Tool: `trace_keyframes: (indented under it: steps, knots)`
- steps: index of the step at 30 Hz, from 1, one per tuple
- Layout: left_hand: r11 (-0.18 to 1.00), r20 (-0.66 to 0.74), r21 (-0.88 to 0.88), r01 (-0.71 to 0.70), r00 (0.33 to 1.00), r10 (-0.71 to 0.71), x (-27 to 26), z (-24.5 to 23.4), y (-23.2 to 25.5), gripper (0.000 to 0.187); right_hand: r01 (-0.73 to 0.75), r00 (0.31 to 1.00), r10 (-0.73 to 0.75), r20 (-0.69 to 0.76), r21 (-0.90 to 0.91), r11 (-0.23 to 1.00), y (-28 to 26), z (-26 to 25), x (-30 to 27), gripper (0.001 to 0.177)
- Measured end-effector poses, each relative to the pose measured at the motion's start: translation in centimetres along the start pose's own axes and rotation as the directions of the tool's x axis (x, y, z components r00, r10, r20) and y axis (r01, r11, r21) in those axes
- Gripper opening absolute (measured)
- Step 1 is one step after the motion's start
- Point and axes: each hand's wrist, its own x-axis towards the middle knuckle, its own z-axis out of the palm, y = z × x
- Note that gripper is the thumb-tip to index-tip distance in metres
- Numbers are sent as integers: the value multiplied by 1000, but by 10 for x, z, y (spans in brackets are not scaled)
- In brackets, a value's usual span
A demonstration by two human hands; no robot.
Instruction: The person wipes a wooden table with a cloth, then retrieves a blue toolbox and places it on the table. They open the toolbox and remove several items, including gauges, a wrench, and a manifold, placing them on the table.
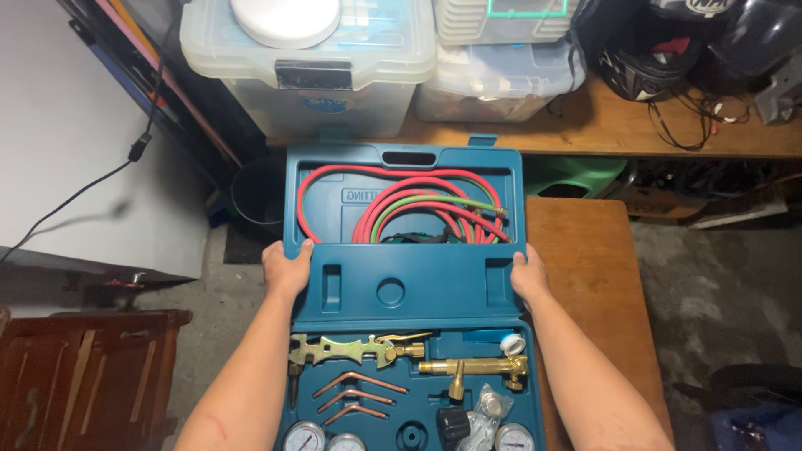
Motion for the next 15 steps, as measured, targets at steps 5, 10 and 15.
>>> trace_keyframes:
  steps: [5, 10, 15]
  knots:
    - [999, -25, 40, 0, 1000, 1, -4, 10, -25, 50, 7, 1000, -8, -5, -83, 996, 14, 12, 2, 42]
    - [999, 51, 39, 5, 999, -7, -5, 8, -28, 44, -12, 999, 15, 45, -70, 997, 8, 4, -2, 45]
    - [996, 125, 67, -64, 991, 56, -25, -9, -22, 58, -5, 992, 15, 127, -82, 997, 7, -7, -14, 50]
